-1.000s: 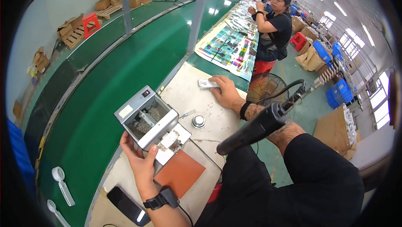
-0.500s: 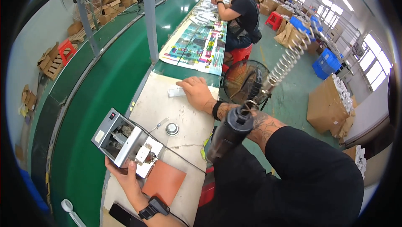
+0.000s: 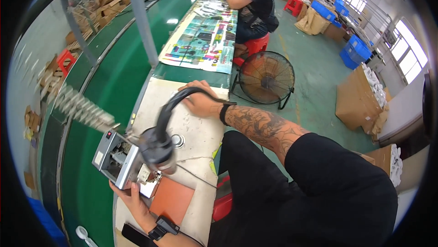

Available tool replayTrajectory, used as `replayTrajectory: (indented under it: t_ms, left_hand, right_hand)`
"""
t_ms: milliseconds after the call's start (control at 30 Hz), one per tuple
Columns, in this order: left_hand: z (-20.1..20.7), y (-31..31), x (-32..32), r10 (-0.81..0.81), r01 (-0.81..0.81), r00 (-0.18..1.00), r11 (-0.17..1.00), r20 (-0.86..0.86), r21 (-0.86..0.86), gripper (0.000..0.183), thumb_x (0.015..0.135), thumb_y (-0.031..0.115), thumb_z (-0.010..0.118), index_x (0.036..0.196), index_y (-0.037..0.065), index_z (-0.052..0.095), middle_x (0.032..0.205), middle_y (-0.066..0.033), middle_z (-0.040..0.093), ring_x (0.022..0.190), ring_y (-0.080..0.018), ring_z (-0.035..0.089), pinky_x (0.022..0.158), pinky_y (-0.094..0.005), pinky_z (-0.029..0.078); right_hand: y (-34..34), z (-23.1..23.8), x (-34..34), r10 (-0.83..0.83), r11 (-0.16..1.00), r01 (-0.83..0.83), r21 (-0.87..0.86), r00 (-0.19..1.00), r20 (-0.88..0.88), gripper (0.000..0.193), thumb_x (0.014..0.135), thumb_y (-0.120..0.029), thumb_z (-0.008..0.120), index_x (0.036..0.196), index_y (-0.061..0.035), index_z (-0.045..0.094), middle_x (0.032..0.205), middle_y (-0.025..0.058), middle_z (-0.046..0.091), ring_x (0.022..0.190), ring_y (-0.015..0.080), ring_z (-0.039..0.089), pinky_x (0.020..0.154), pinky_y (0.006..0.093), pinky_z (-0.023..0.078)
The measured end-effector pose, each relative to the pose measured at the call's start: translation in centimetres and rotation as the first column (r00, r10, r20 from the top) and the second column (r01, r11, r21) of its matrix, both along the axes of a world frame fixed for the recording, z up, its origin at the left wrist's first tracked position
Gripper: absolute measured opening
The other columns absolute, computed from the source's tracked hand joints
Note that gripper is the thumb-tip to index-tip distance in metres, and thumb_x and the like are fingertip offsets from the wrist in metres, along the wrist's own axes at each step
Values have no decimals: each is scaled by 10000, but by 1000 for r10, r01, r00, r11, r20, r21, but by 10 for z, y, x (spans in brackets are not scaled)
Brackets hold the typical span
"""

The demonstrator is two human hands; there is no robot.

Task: Assembling small handheld fans using an electric screwdriver at a factory assembly line.

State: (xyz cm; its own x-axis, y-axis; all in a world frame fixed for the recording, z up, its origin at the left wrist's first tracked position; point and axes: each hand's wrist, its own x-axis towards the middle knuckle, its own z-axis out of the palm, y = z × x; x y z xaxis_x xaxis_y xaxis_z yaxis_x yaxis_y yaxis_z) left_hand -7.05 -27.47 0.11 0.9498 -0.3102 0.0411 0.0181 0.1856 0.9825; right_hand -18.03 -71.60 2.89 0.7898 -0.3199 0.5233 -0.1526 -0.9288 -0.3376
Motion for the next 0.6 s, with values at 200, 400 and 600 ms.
replayTrajectory:
  t_ms: [200, 400, 600]
  left_hand:
    - [23, 12, 0, -98, 102, 988, 994, 118, -27, 1054, 981, 370, 848, 1758, 36, 219, 1731, -194, 373, 1596, -336, 361, 1318, -470, 254]
    - [95, 25, -61, -79, 100, 942, 994, 327, -47, 931, 1068, 529, 653, 1765, 83, 228, 1820, -207, 237, 1631, -381, 266, 1330, -560, 159]
    - [107, 78, -192, -231, 80, 932, 883, 281, 462, 524, 1047, 461, 738, 1274, 7, 605, 1033, -126, 698, 923, -236, 691, 853, -373, 562]
  right_hand:
    - [-6, -1, -4, 63, 998, -63, -6, 995, 83, 357, 993, -244, 752, 1319, -116, 683, 1235, 105, 714, 1264, 292, 627, 1103, 469, 422]
    - [-23, -5, -15, 7, 999, 2, -47, 981, 194, 365, 959, -227, 775, 1301, -127, 696, 1244, 97, 732, 1260, 293, 640, 1102, 495, 423]
    - [-17, -6, -24, 162, 977, -186, 103, 965, 204, 438, 888, -222, 825, 1298, -115, 715, 1188, 143, 745, 1236, 312, 649, 1108, 485, 416]
